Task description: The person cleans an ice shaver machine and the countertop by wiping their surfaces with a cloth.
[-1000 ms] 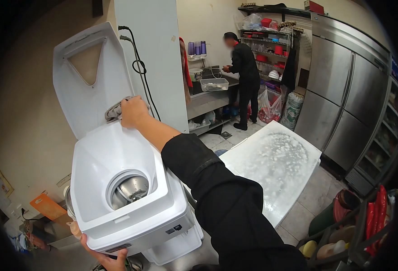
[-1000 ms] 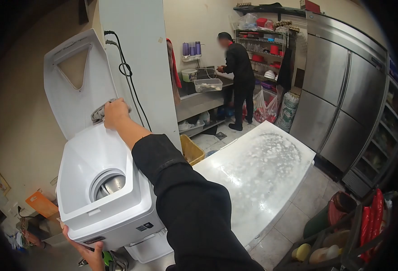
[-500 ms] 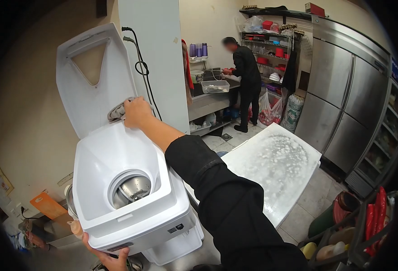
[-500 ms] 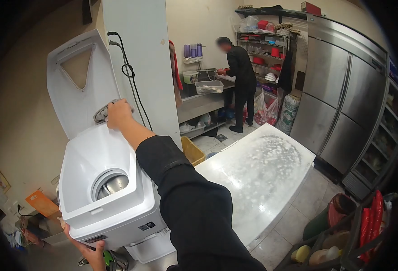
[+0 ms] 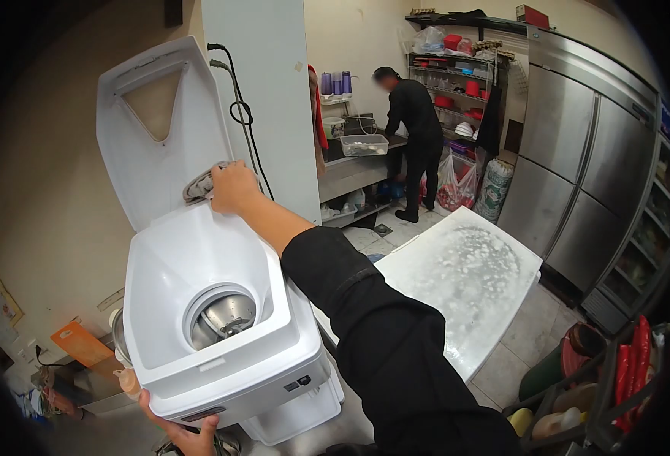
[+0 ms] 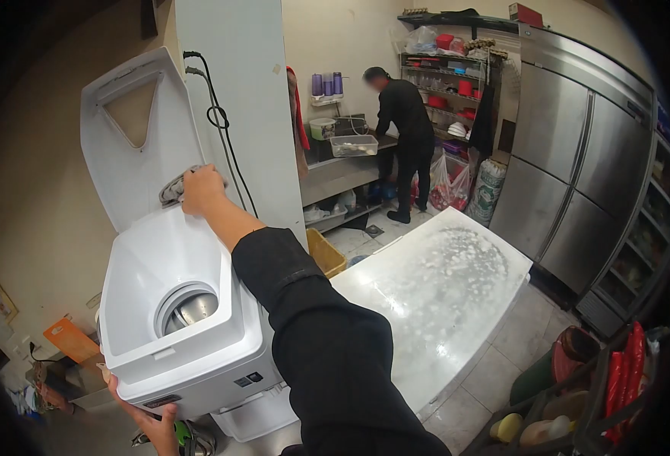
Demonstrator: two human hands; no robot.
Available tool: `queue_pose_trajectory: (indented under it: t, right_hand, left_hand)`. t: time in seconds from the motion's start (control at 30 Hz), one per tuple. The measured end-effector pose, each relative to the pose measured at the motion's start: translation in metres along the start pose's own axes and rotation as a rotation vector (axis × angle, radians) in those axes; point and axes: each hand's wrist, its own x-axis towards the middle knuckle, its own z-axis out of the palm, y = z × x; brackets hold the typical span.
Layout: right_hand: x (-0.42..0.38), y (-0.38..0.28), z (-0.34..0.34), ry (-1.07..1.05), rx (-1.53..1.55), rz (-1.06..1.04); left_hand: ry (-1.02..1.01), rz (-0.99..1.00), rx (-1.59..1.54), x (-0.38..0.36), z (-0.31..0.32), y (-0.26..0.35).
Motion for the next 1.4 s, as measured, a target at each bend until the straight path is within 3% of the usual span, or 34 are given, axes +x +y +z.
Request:
queue_pose_trajectory:
  t: [0.83, 0.9, 1.03, 1.1, 1.2, 1.27, 1.3, 1.4]
  right_hand:
    - [-0.003, 0.003, 0.000, 0.012, 0.103, 0.020]
    - [0.001, 0.002, 0.003, 0.119, 0.179, 0.088]
    - [-0.009, 0.013, -0.004, 0.554, 0.315, 0.100]
    - [-0.010, 0.023, 0.003, 0.639, 0.273, 0.164]
    - [-0.016, 0.036, 0.011, 0.533, 0.194, 0.136]
    - [-0.008, 0.044, 0.020, 0.175, 0.453, 0.214]
    - [-0.008, 0.045, 0.018, 0.172, 0.457, 0.196]
    - [-0.016, 0.047, 0.014, 0.160, 0.428, 0.169]
  left_hand:
    - [0.009, -0.002, -0.030, 0.000, 0.002, -0.004]
    - [0.034, -0.012, -0.060, 0.000, 0.000, -0.007]
    - [0.007, -0.102, -0.196, -0.002, 0.001, -0.004]
    - [0.020, -0.119, -0.177, -0.002, -0.001, -0.004]
    - [-0.039, 0.031, -0.074, 0.000, -0.002, -0.018]
    - [-0.003, 0.002, -0.203, 0.005, 0.004, -0.020]
    - [0.010, -0.025, -0.335, 0.007, 0.006, -0.018]
    - [0.035, -0.006, -0.240, 0.011, 0.007, -0.013]
